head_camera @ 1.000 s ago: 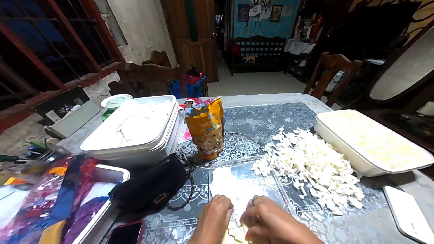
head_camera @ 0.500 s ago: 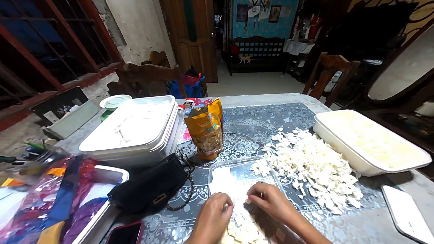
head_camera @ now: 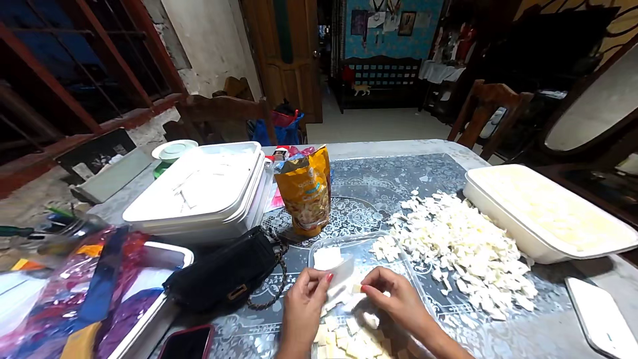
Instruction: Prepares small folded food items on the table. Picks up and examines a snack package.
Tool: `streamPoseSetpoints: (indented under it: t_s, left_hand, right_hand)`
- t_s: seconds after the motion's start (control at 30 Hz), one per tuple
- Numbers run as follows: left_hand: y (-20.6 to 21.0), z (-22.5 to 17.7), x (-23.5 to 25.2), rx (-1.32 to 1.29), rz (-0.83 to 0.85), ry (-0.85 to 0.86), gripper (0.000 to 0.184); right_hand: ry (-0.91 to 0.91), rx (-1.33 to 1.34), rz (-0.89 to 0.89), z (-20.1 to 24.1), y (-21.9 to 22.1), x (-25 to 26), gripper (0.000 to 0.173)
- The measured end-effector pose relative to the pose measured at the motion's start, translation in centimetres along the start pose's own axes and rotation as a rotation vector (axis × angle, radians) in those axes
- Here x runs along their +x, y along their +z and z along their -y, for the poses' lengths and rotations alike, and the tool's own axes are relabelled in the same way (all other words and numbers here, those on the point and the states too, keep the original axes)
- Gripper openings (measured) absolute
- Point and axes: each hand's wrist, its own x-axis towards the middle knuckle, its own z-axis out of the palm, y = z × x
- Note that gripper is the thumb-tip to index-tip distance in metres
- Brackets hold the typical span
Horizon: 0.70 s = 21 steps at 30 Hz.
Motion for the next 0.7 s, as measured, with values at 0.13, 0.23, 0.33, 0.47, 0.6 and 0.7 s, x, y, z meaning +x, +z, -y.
streamPoseSetpoints:
  t_s: [0.13,0.23,0.33,0.47,0.6,0.7]
  left_hand:
    - [-0.6,1.7,0.2,0.571,0.029,0.609,0.019]
    - [0.1,2.7,-0.8,0.718,0.168,0.577,0.011]
    - [0.0,1.9,-1.0,0.679,0.341,0.305,0.011]
    - [-1.7,-0.4,0.9,0.456,0.549,-0.126,0.02]
    - [-1.5,-0.4,1.1,0.092,0.38,-0.256,0.018]
    - [-0.7,-0.3,0.4,-0.027,0.351,-0.253,0.018]
  right_hand:
    - [-0.012,-0.01,-0.072,0.1,-1.2,0.6,0.013]
    - [-0.002,-0.012,-0.098,0.2,-1.6,0.8,0.012]
    - [-0.02,-0.062,-0.125,0.1,-2.0,0.9,0.014]
    - [-0.156,-0.193,-0.241,-0.7,-2.1,1.2,0.017]
    - [-0.017,0.026,-0.143,0.1,-1.2,0.8,0.013]
    - [0.042,0.072,-0.025,0.2,0.1,0.2,0.014]
